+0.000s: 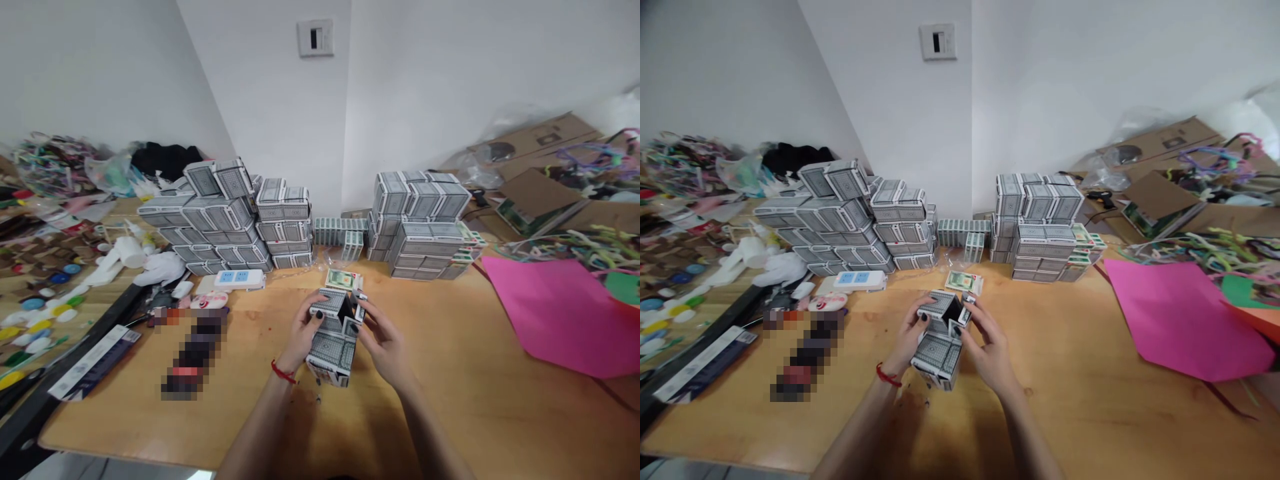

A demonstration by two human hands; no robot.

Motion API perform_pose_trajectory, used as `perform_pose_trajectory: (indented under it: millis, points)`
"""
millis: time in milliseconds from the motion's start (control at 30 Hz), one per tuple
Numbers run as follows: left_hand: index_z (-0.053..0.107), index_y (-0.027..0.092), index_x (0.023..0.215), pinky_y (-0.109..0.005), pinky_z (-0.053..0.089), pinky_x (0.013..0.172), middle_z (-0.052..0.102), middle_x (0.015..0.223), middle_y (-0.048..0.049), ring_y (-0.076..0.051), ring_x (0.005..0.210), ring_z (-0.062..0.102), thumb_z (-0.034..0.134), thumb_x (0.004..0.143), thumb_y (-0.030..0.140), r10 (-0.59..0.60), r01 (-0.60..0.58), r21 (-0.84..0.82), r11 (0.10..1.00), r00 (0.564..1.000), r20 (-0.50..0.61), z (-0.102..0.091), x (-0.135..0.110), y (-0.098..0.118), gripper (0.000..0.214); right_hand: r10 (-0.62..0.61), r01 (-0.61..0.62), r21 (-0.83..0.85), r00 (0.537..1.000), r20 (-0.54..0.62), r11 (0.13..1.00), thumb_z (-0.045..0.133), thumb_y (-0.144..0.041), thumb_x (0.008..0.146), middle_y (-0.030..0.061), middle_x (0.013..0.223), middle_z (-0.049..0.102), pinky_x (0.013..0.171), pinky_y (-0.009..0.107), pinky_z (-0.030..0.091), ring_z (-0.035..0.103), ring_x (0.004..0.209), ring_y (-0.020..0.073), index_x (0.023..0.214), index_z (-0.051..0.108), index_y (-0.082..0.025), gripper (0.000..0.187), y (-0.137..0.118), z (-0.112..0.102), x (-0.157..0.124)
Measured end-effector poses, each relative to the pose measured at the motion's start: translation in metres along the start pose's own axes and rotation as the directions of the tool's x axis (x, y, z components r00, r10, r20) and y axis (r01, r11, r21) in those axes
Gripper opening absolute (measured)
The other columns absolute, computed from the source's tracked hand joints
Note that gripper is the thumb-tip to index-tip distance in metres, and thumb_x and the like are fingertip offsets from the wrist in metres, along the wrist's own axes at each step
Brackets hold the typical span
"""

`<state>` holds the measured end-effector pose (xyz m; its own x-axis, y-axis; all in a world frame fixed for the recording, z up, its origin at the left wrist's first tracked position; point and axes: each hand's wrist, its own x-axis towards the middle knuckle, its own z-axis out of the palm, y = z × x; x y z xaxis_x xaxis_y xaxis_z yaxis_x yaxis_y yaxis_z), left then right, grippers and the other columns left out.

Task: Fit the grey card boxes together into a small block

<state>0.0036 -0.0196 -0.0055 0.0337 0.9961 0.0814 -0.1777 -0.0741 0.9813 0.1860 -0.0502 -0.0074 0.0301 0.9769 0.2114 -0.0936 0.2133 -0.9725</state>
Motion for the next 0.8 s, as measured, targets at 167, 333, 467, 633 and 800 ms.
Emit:
perform_pose_trajectory:
  millis: [167, 333, 467, 633, 800]
  points:
    - [0.067, 0.022, 0.101, -0.038, 0.036, 0.104, 0.059, 0.128, -0.0080, -0.026, 0.121, 0.052, 0.067, 0.074, 0.050, -0.030, 0.030, -0.025, 0.999, 0.999, -0.011, -0.001, 0.000, 0.004, 0.039, 0.016, -0.015, 0.032, 1.000, -0.024, 0.999, 0.069, -0.032, 0.081, 0.0060, 0.138, 0.055, 0.111, 0.048, 0.035, 0.042, 0.135, 0.0277, 0.119, 0.063, -0.029, 0.039, -0.001, 0.000, 0.000]
    - [0.067, 0.022, 0.101, -0.038, 0.038, 0.102, 0.056, 0.132, -0.0088, -0.027, 0.121, 0.051, 0.069, 0.071, 0.052, -0.056, 0.056, -0.038, 0.998, 0.998, -0.002, 0.000, 0.000, 0.007, 0.043, -0.006, 0.007, 0.021, 1.000, -0.016, 1.000, 0.068, -0.031, 0.082, 0.0057, 0.137, 0.055, 0.113, 0.047, 0.032, 0.039, 0.136, 0.0263, 0.119, 0.064, -0.029, 0.037, -0.002, 0.002, -0.001]
    - [0.069, 0.022, 0.099, -0.039, 0.038, 0.103, 0.059, 0.129, -0.0091, -0.028, 0.121, 0.052, 0.070, 0.069, 0.054, -0.052, 0.052, -0.022, 0.998, 0.999, -0.005, 0.000, 0.000, 0.011, 0.045, 0.006, -0.006, 0.000, 1.000, -0.004, 1.000, 0.067, -0.032, 0.082, 0.0061, 0.140, 0.052, 0.113, 0.048, 0.032, 0.038, 0.137, 0.0270, 0.120, 0.064, -0.028, 0.037, 0.000, 0.001, -0.001]
    - [0.069, 0.023, 0.099, -0.038, 0.037, 0.103, 0.062, 0.126, -0.0087, -0.027, 0.121, 0.052, 0.071, 0.067, 0.055, -0.055, 0.054, -0.034, 0.998, 0.998, -0.019, 0.000, 0.001, 0.016, 0.045, -0.003, 0.003, 0.022, 1.000, -0.007, 1.000, 0.066, -0.031, 0.083, 0.0055, 0.140, 0.053, 0.112, 0.048, 0.033, 0.039, 0.136, 0.0265, 0.121, 0.062, -0.029, 0.038, -0.001, 0.000, -0.002]
    - [0.069, 0.021, 0.099, -0.038, 0.040, 0.099, 0.064, 0.120, -0.0092, -0.027, 0.113, 0.057, 0.070, 0.068, 0.055, -0.055, 0.055, -0.021, 0.998, 0.998, 0.003, 0.000, 0.002, 0.017, 0.045, 0.001, -0.001, -0.011, 1.000, 0.008, 1.000, 0.066, -0.031, 0.083, 0.0054, 0.142, 0.051, 0.113, 0.048, 0.032, 0.039, 0.137, 0.0268, 0.122, 0.062, -0.029, 0.039, -0.005, 0.002, -0.002]
